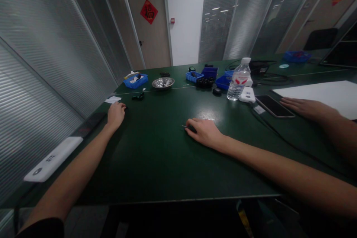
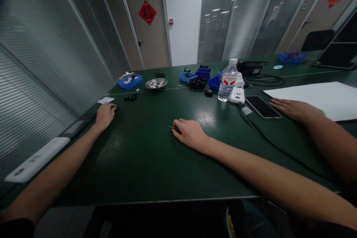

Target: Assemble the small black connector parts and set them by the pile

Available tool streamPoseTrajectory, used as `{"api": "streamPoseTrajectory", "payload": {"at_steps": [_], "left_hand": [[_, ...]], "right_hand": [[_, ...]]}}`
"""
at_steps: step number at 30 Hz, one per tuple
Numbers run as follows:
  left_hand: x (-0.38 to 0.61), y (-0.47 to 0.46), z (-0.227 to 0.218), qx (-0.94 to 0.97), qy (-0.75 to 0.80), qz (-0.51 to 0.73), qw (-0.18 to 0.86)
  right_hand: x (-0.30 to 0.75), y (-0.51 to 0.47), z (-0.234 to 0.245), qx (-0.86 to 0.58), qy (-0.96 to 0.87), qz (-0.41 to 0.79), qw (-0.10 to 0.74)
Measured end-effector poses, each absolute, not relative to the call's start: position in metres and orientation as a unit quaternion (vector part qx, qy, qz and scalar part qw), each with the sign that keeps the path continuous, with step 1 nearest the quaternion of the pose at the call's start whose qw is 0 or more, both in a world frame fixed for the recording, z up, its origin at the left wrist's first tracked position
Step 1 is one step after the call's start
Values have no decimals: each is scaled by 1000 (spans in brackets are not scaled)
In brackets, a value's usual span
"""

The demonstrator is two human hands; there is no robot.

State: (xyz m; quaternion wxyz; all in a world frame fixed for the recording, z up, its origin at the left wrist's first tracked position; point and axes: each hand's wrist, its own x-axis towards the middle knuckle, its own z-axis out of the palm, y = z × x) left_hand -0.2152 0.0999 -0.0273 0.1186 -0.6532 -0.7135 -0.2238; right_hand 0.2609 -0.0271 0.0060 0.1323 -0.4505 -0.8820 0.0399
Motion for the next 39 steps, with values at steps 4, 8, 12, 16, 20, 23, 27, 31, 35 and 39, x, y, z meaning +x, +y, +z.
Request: {"api": "streamPoseTrajectory", "payload": {"at_steps": [4,8,12,16,20,23,27,31,35,39], "left_hand": [[-213,99,-29,-664,-707,-203,136],[-211,98,-31,-665,-707,-192,145],[-210,98,-31,-665,-707,-189,149],[-209,97,-28,-665,-708,-186,151],[-208,95,-26,-665,-708,-185,152],[-208,94,-25,-664,-709,-185,150],[-207,94,-26,-659,-712,-190,151],[-206,94,-25,-656,-715,-190,152],[-205,93,-24,-649,-721,-187,152],[-206,94,-24,-642,-727,-185,156]], "right_hand": [[261,-27,6,-449,-883,41,131],[261,-28,6,-452,-881,34,134],[261,-28,5,-448,-883,39,133],[261,-27,6,-449,-883,40,132],[262,-28,6,-446,-883,45,135],[262,-27,5,-447,-883,45,137],[261,-26,3,-449,-882,37,138],[262,-26,2,-448,-883,36,137],[261,-26,3,-449,-883,34,131],[261,-27,3,-452,-882,32,130]]}}
